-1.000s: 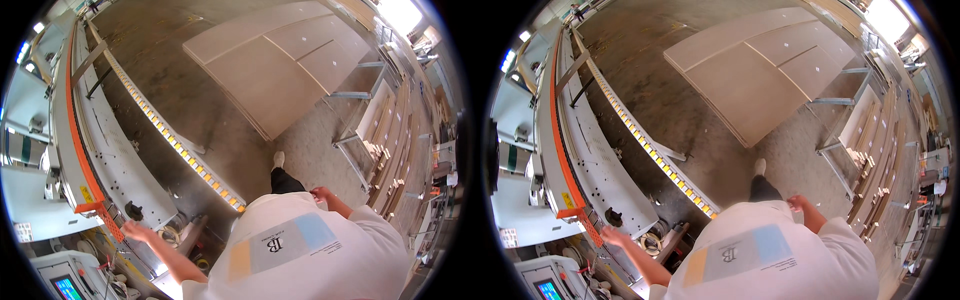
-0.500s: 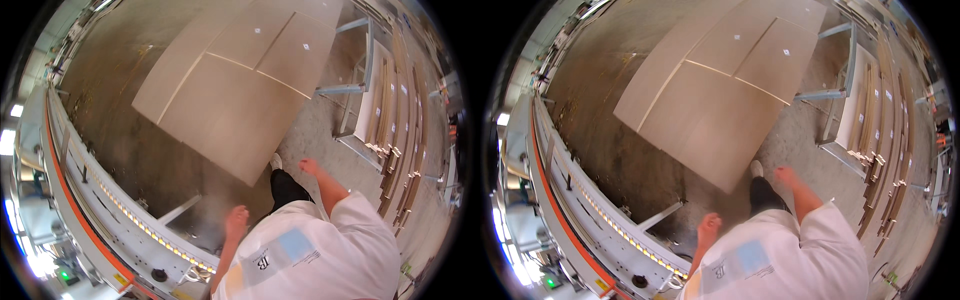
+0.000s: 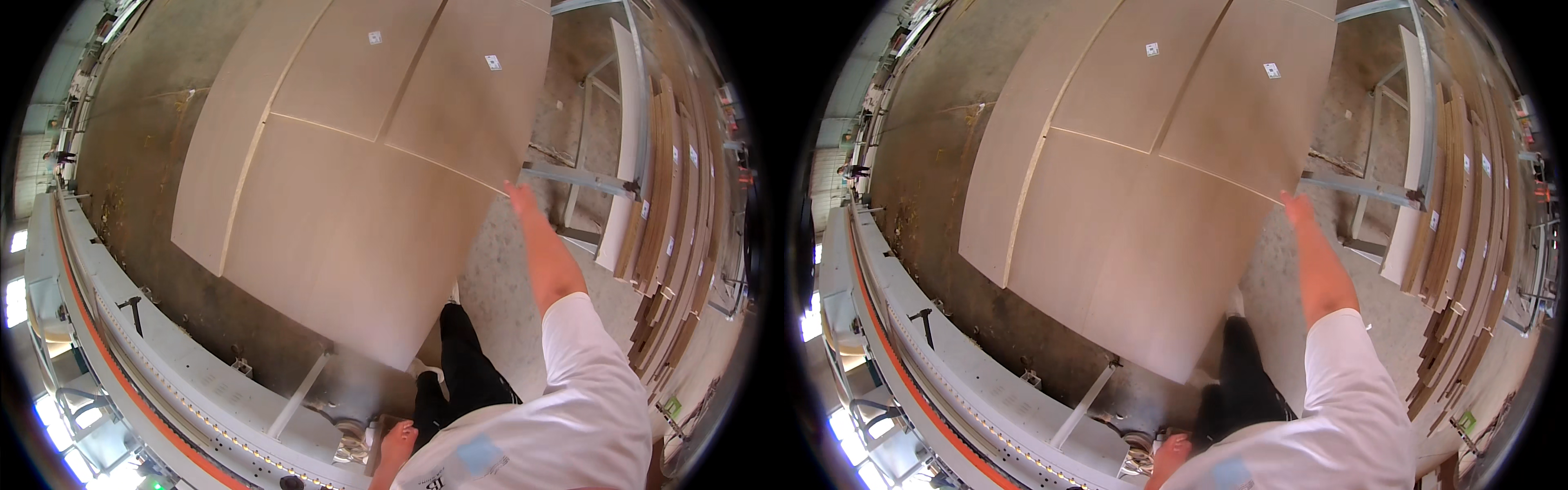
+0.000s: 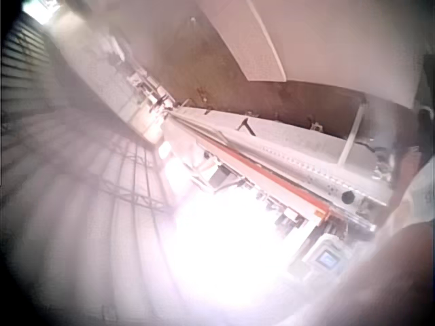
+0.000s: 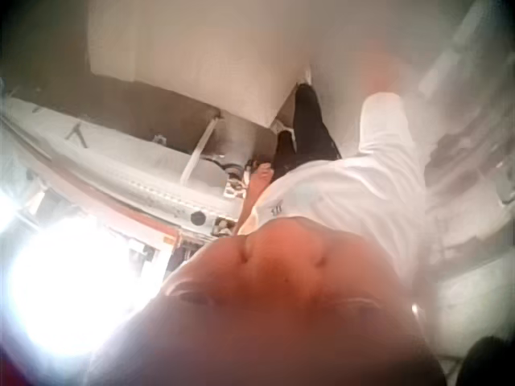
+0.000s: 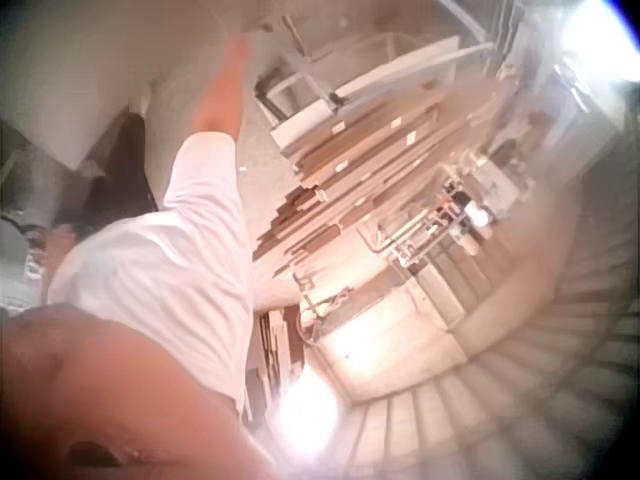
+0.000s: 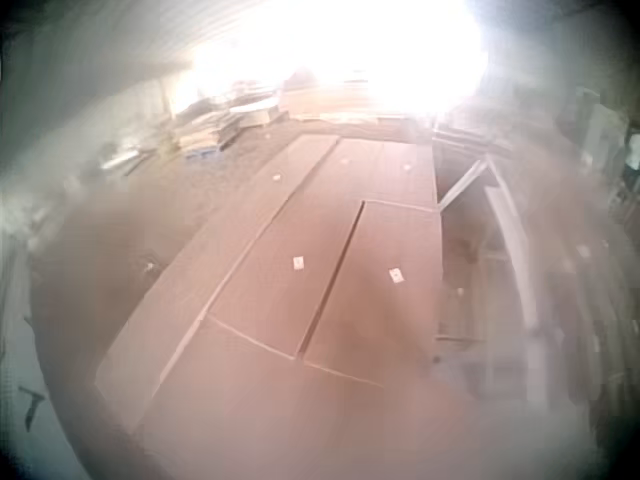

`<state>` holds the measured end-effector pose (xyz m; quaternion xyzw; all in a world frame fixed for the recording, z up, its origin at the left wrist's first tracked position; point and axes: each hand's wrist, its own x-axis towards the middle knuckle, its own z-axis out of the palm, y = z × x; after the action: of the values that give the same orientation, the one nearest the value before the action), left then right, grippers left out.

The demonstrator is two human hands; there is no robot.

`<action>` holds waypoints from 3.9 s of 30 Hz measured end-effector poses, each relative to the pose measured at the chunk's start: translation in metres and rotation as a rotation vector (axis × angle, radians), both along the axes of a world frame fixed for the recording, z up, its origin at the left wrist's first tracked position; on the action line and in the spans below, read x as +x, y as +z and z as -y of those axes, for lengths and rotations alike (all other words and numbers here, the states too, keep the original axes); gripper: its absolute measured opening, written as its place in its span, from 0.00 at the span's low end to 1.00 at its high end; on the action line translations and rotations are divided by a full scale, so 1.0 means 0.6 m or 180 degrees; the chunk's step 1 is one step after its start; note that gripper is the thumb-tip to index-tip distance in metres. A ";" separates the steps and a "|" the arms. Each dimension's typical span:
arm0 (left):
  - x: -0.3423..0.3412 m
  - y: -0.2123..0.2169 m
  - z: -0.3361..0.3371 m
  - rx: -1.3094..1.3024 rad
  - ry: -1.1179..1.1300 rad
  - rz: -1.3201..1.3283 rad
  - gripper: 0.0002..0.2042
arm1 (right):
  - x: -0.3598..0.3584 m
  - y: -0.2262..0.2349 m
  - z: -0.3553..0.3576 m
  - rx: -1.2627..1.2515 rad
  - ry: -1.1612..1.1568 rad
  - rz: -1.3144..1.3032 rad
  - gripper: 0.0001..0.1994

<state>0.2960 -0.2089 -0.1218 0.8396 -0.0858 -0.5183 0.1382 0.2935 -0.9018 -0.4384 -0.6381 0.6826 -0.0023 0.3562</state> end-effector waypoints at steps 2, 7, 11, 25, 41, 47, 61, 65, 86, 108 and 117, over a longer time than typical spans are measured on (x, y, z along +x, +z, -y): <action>-0.001 -0.007 0.014 0.0086 -0.0008 -0.0132 0.17 | 0.016 -0.026 0.025 0.0423 -0.0335 0.0543 0.37; 0.027 -0.016 0.048 0.0131 -0.0218 -0.0490 0.17 | 0.012 0.006 0.054 0.1527 -0.0583 0.1027 0.38; 0.038 -0.001 0.088 0.0171 -0.0013 -0.0214 0.17 | 0.020 0.092 0.033 0.1515 -0.0478 0.1366 0.39; 0.075 0.014 0.043 -0.0694 -0.0128 -0.0152 0.18 | -0.124 0.521 -0.214 -0.0111 0.0377 0.1420 0.19; 0.144 -0.026 0.300 -0.2682 -0.0083 -0.0685 0.21 | -0.469 0.612 -0.918 -0.1353 0.1489 -0.0129 0.10; 0.072 -0.021 0.344 -0.1405 0.1448 -0.1259 0.21 | -0.627 0.588 -1.052 -0.1129 0.1031 -0.0303 0.10; -0.180 0.012 -0.025 -0.2259 0.4055 -0.1663 0.10 | -0.855 0.552 -0.869 0.1229 0.0535 0.0590 0.55; -0.261 0.040 -0.133 -0.2860 0.4849 -0.1659 0.12 | -0.801 0.531 -0.745 0.1930 0.0183 0.0949 0.45; -0.644 0.013 -0.585 -0.5057 0.6898 -0.0001 0.21 | -0.309 0.527 -1.029 0.0967 0.2942 0.1223 0.30; -0.546 0.095 -1.669 -0.0719 0.5830 0.4157 0.21 | -0.209 0.542 -1.359 0.0149 0.4362 0.0831 0.34; -0.398 0.115 -1.851 0.1290 0.5274 0.4065 0.23 | -0.275 0.614 -1.373 0.0318 0.3610 -0.0067 0.27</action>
<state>0.0574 0.9017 -0.0528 0.7597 0.5434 0.2691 0.2348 0.1286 -0.0778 -0.0699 -0.8871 0.2360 0.2280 0.3246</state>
